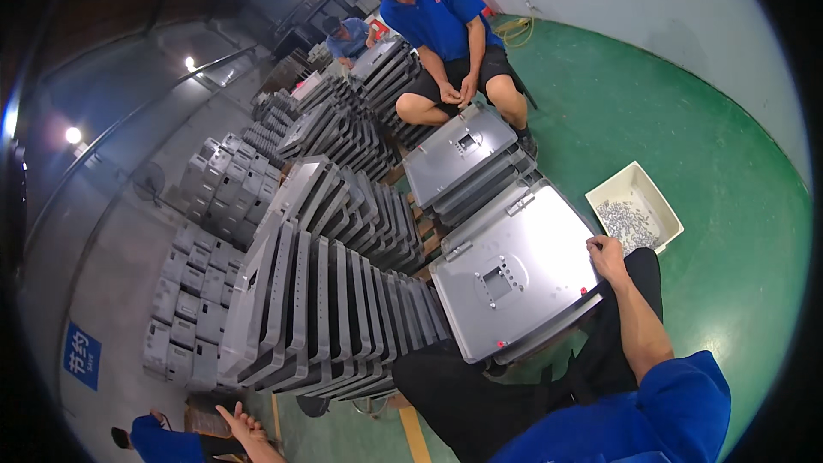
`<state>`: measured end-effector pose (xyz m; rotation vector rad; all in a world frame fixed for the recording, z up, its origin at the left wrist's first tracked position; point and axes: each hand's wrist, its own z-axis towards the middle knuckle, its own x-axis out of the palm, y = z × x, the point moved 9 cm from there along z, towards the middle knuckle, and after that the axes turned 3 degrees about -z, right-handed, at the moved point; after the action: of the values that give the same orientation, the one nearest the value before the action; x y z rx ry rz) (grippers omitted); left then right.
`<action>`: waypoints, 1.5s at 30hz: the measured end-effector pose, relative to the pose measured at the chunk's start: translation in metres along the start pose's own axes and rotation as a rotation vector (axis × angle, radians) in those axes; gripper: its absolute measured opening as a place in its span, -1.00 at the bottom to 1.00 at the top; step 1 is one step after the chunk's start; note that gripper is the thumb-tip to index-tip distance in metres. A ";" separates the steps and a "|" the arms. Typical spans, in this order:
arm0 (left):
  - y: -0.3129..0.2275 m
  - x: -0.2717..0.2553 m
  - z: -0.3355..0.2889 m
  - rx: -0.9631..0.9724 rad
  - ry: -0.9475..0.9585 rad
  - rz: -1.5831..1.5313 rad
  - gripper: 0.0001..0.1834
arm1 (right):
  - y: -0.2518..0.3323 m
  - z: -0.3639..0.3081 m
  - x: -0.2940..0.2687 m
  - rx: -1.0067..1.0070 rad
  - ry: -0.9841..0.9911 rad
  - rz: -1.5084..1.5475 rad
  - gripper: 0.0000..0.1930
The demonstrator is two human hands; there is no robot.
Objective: Insert small silver rivets or pins into pre-drilled holes in metal panels.
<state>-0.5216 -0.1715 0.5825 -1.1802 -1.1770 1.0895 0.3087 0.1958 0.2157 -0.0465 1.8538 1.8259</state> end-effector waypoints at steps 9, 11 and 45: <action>0.003 0.022 0.062 -0.125 0.108 0.244 -0.18 | -0.003 -0.005 0.002 0.066 0.040 0.048 -0.80; 0.003 0.025 0.074 -0.141 0.114 0.267 -0.19 | -0.007 -0.011 -0.001 0.102 0.064 0.046 -0.80; -0.011 0.104 0.015 -0.058 0.301 0.230 -0.59 | -0.007 0.003 0.008 0.018 0.018 -0.023 -0.81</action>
<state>-0.5273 -0.0675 0.6027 -1.4945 -0.8598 1.0080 0.3056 0.2009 0.2059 -0.0783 1.8740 1.7990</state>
